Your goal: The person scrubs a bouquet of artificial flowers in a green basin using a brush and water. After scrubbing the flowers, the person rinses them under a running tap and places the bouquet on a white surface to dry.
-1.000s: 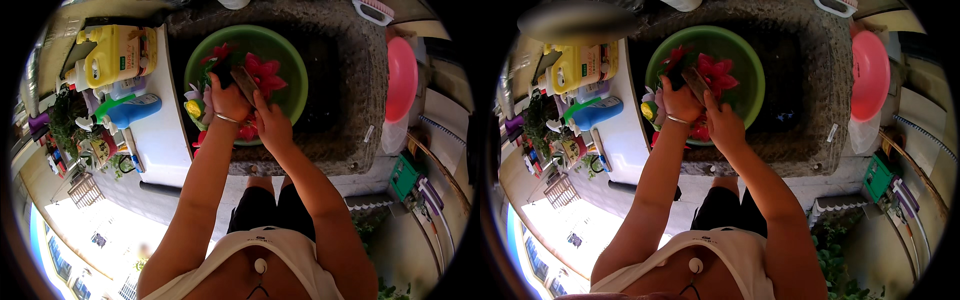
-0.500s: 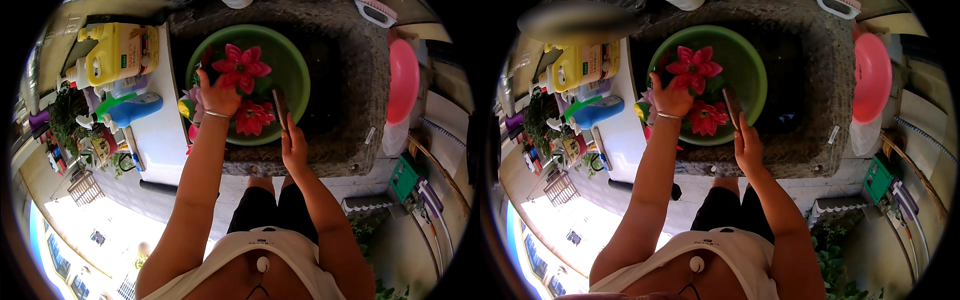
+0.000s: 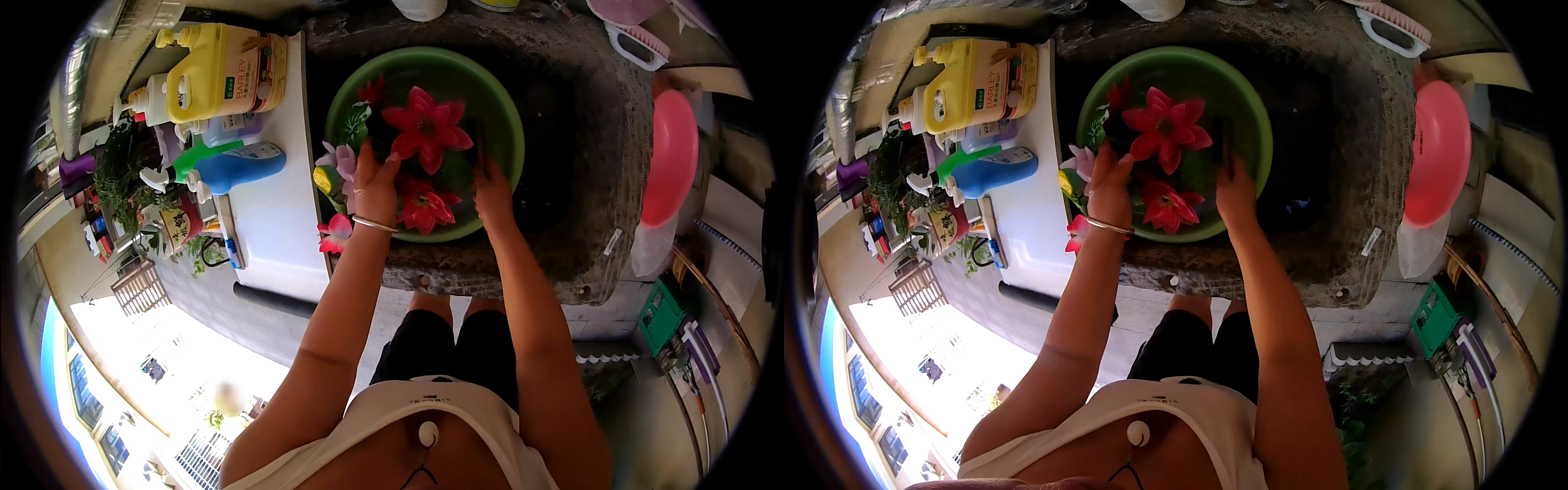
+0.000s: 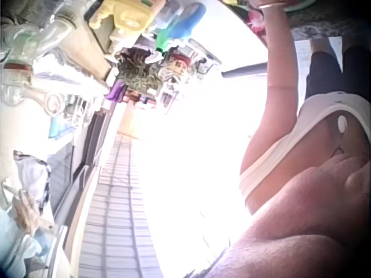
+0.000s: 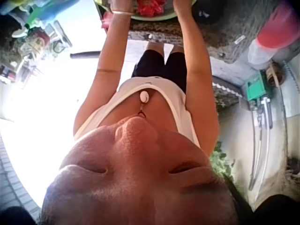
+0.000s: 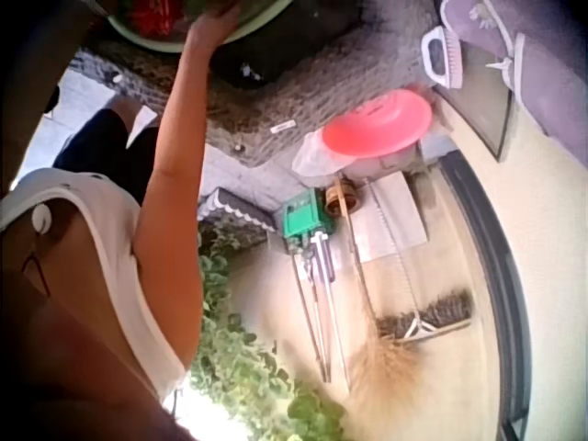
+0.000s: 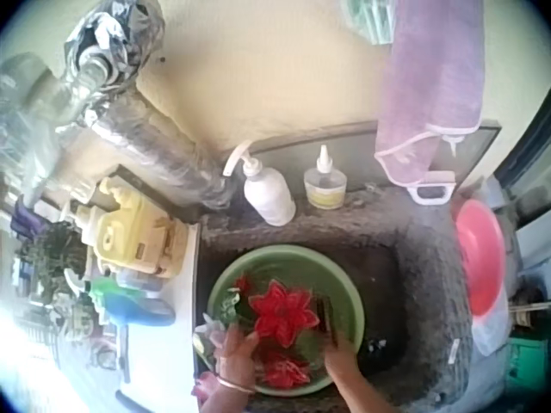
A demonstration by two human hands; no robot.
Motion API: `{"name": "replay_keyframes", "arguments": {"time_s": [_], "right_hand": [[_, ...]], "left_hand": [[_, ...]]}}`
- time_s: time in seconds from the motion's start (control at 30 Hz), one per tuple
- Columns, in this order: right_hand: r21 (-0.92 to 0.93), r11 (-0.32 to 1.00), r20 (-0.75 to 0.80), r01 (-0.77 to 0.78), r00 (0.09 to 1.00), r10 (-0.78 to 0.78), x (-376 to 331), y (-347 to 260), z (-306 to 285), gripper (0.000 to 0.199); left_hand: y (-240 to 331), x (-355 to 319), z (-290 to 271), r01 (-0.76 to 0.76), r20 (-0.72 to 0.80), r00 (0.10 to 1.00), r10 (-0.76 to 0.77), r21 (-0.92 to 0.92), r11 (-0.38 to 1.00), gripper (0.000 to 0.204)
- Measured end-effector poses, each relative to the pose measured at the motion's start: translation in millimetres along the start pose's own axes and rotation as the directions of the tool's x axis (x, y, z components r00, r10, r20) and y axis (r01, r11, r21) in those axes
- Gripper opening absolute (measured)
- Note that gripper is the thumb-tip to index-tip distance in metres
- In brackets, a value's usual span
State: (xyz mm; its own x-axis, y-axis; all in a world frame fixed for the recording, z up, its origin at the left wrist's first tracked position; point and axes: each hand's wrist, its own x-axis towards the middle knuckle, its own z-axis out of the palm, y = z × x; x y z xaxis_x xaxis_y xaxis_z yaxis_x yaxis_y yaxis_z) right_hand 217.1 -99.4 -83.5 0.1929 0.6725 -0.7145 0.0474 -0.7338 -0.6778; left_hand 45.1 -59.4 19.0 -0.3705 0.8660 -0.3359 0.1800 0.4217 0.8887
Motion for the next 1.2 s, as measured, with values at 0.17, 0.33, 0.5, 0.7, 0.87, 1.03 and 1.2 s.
{"name": "replay_keyframes", "arguments": {"time_s": [0.17, 0.33, 0.5, 0.7, 0.87, 1.03, 1.2], "right_hand": [[0.135, 0.961, -0.136, 0.239, 0.966, -0.221, -35, -40, -10, 0.050], [0.129, 0.870, -0.006, 0.475, 0.878, -0.479, -62, -96, 3, 0.051], [-0.142, 0.841, 0.102, 0.522, 0.853, -0.512, -59, -85, 7, 0.050], [-0.124, 0.901, 0.063, 0.416, 0.910, -0.411, -70, -77, -2, 0.051], [-0.189, 0.828, 0.042, 0.528, 0.847, -0.530, -77, -69, 6, 0.053], [-0.419, 0.815, 0.187, 0.401, 0.916, -0.355, -106, -78, 16, 0.060], [-0.526, 0.737, 0.041, 0.424, 0.878, -0.476, -52, -65, 38, 0.063]], "left_hand": [[8, 26, 15, 0.070, 0.118, 0.991, -0.062, -0.062, 0.996, 0.051], [13, 16, 29, -0.019, 0.090, 0.996, -0.013, 0.349, 0.937, 0.050], [-13, 18, 36, 0.053, -0.049, 0.997, -0.067, -0.251, 0.967, 0.033], [-35, 41, 32, -0.069, 0.114, 0.993, 0.034, 0.322, 0.944, 0.024], [-59, 82, 33, 0.286, 0.051, 0.949, -0.311, 0.276, 0.918, 0.022], [-70, 93, 33, 0.368, 0.123, 0.920, -0.373, 0.063, 0.928, 0.024], [-95, 92, 33, 0.025, 0.262, 0.946, -0.189, 0.525, 0.851, 0.023]]}}
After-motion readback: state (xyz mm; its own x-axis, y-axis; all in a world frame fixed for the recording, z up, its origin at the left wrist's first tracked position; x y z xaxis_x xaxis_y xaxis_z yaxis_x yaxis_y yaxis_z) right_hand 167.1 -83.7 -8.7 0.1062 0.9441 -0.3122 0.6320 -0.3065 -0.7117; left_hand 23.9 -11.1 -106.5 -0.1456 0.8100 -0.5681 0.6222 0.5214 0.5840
